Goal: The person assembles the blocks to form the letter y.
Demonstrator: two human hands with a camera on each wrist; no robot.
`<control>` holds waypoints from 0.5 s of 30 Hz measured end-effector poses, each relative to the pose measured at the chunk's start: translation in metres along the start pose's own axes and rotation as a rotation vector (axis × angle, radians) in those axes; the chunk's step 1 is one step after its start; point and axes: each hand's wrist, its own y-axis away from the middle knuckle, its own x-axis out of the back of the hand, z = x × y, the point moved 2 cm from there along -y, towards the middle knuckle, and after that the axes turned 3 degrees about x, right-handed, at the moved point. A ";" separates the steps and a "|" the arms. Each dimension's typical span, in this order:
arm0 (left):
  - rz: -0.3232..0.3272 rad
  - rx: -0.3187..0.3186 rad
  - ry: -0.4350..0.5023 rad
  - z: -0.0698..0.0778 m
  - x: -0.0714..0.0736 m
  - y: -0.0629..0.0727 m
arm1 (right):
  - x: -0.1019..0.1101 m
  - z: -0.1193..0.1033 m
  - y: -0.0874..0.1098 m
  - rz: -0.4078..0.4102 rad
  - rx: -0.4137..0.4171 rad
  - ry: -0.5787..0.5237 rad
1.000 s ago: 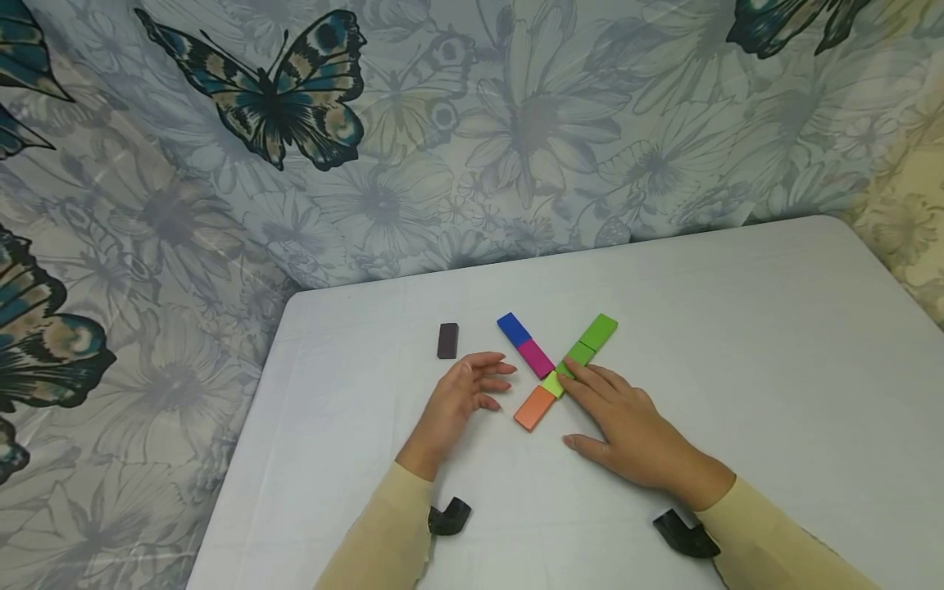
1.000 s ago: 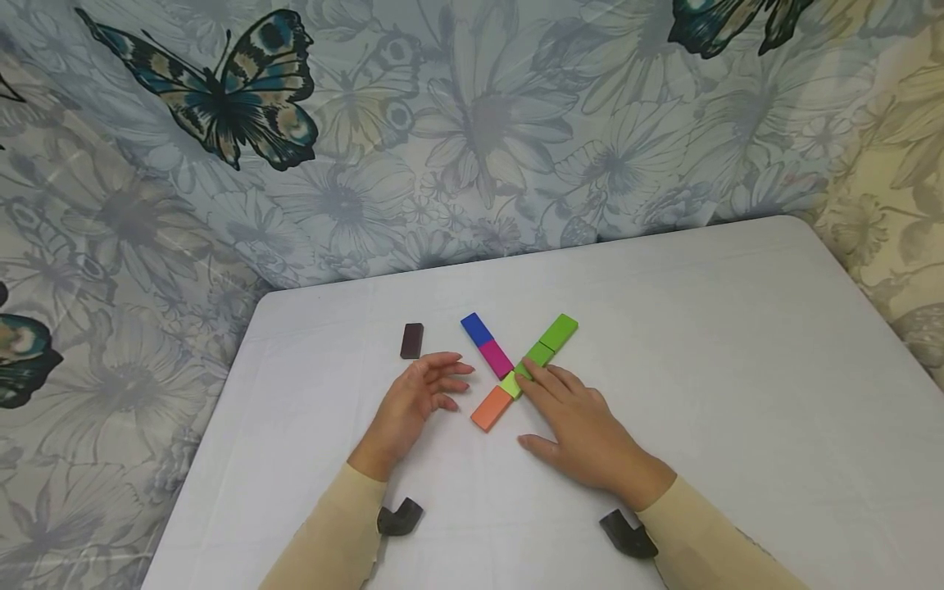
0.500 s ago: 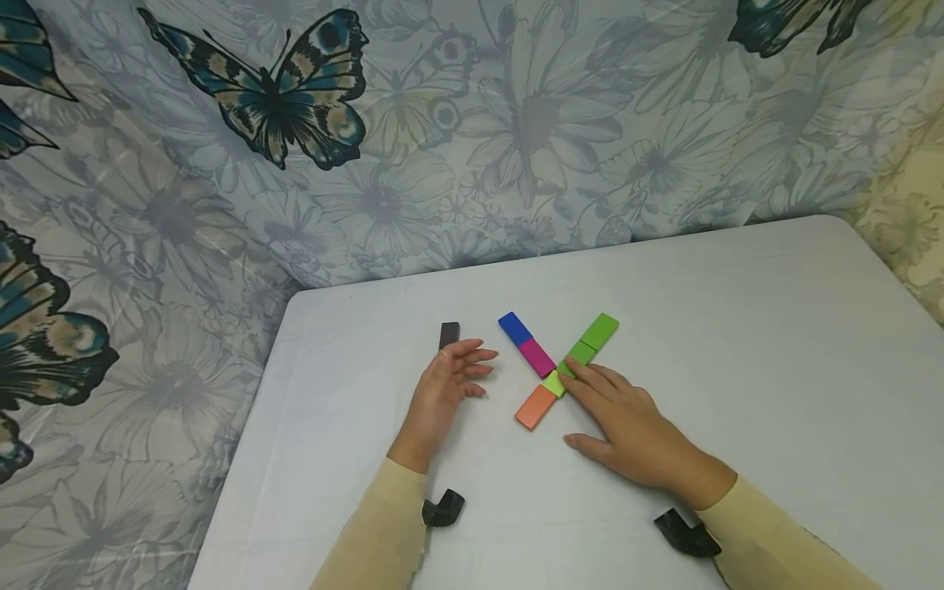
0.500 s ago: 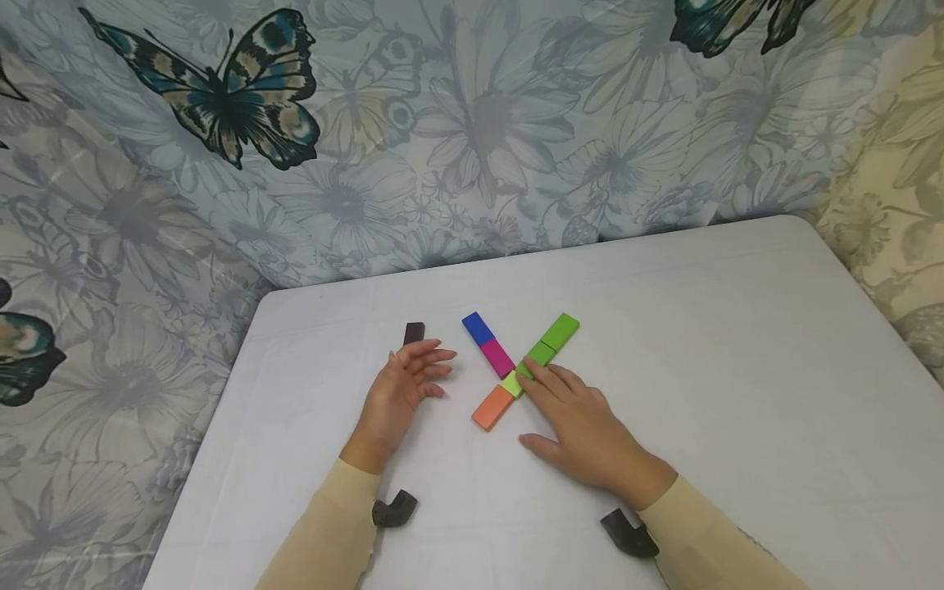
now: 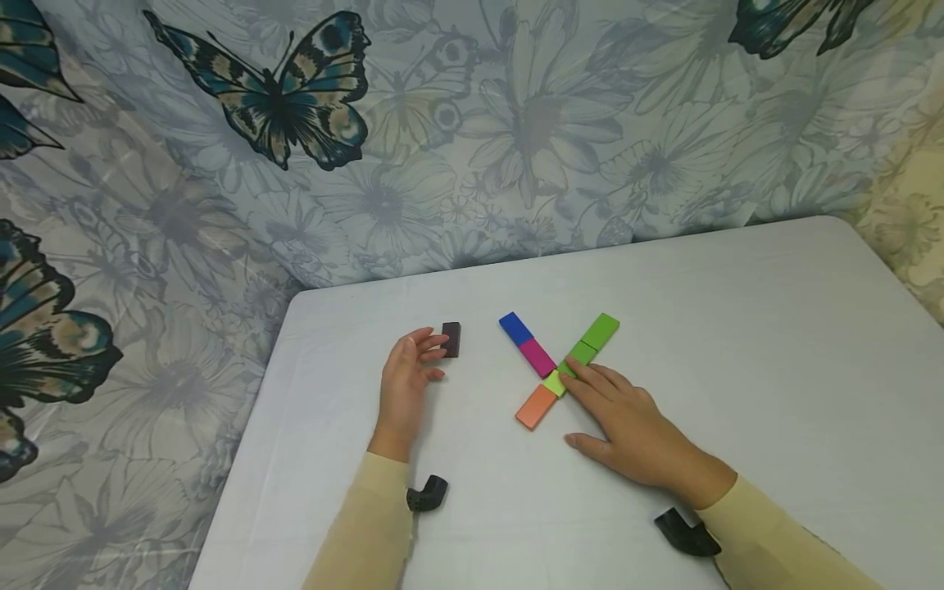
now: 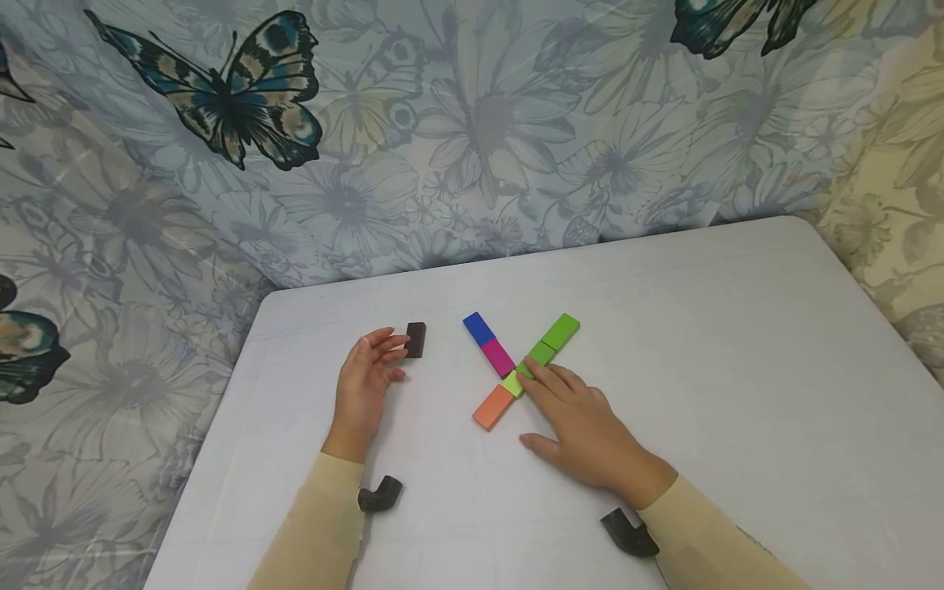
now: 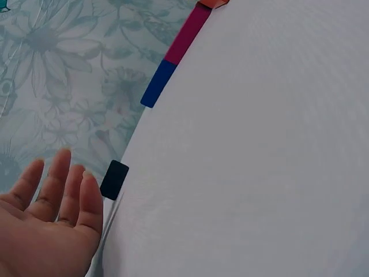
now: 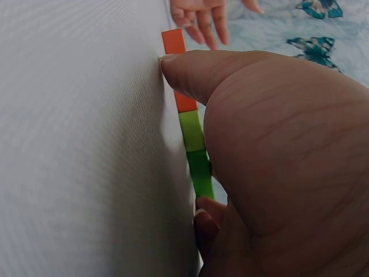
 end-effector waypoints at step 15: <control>0.245 0.138 -0.196 -0.013 0.007 -0.012 | 0.001 0.000 -0.001 0.003 0.010 -0.014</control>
